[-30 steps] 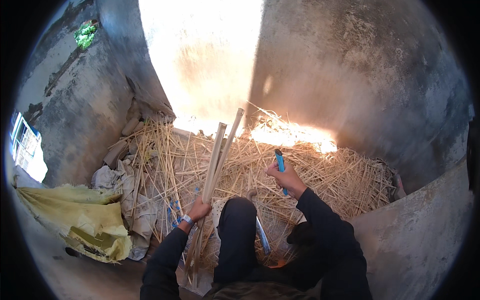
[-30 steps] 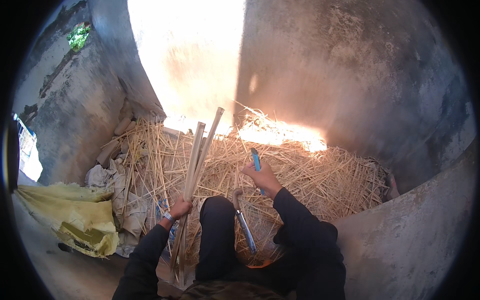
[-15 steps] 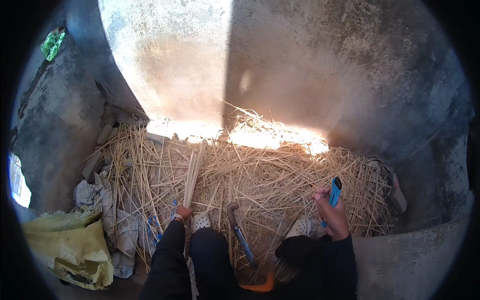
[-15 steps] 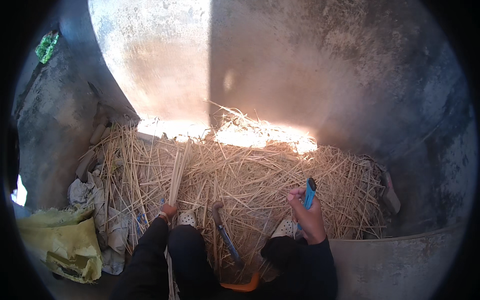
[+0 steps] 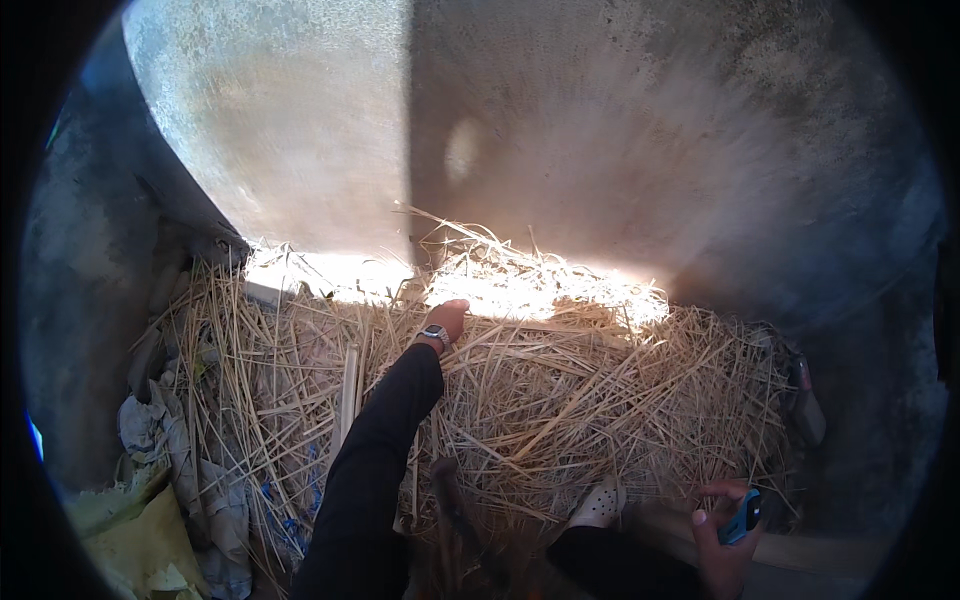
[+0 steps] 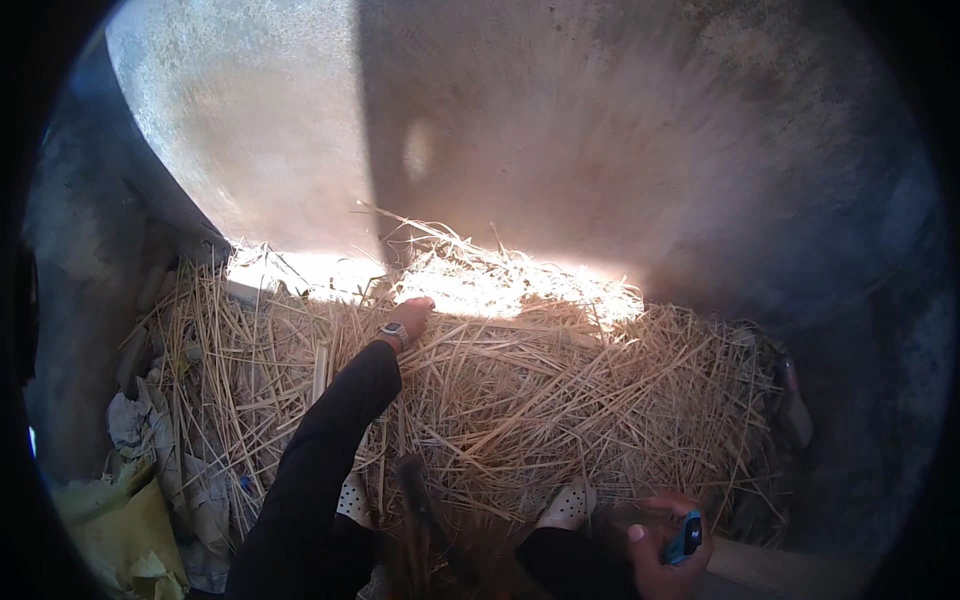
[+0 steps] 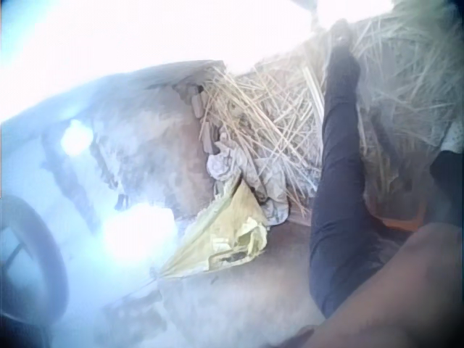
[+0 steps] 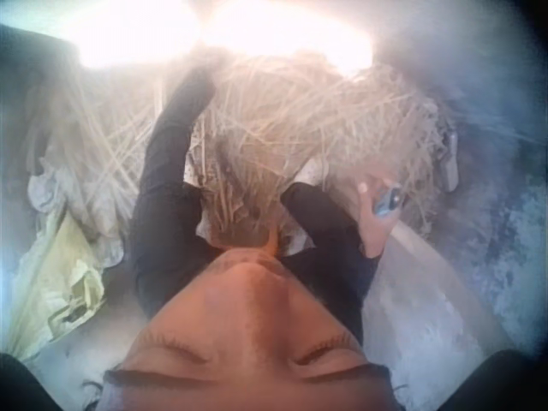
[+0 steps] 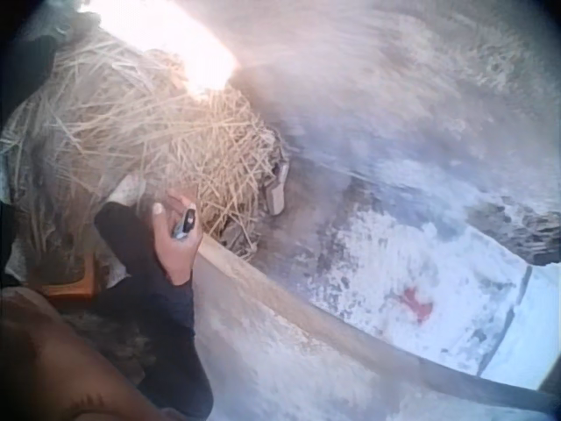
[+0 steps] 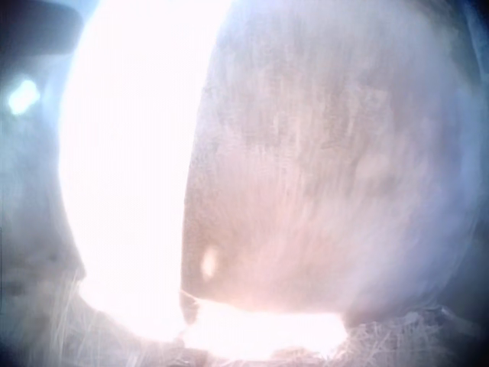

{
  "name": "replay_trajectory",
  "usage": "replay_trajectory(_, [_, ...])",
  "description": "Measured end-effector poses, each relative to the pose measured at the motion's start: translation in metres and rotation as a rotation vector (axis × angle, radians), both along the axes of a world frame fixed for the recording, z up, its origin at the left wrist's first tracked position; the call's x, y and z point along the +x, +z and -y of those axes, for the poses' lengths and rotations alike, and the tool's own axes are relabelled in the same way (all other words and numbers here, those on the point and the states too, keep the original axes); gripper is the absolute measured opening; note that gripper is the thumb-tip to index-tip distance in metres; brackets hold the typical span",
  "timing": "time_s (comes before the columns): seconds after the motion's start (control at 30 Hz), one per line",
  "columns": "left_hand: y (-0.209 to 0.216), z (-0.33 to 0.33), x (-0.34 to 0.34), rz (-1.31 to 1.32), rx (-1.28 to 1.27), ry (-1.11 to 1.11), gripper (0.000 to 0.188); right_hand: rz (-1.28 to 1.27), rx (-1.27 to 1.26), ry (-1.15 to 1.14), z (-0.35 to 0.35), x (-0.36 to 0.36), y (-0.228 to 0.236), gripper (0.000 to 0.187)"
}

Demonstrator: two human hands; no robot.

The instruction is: The person sits on a bed of straw and uses a knife to split long bamboo poles into thin strips. They hold the pole with one hand and use the knife to shave and split the material, creating a pile of bamboo strips.

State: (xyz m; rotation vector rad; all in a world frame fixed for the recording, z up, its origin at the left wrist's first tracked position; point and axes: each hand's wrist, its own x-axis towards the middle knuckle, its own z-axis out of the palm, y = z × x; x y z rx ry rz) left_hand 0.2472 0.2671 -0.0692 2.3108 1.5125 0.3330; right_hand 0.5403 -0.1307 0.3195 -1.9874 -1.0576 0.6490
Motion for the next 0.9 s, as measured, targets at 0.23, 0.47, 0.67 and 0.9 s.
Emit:
replay_trajectory(0.23, [-0.047,-0.034,0.035,-0.225,0.140,0.037,0.030,0.038,-0.142,-0.094,-0.002,0.027,-0.028,0.028])
replay_trajectory(0.47, [0.045,-0.024,0.014,-0.240,0.707,0.064,0.012,0.155,-0.102,-0.014,0.009,0.039,-0.035,0.027])
replay_trajectory(0.67, [0.166,-0.017,-0.054,-0.148,0.880,0.114,0.009,0.134,-0.054,0.009,0.013,0.041,-0.038,0.023])
replay_trajectory(0.9, [0.345,0.009,-0.123,-0.384,1.098,0.138,0.019,0.048,0.084,0.068,0.011,0.036,-0.037,0.024])
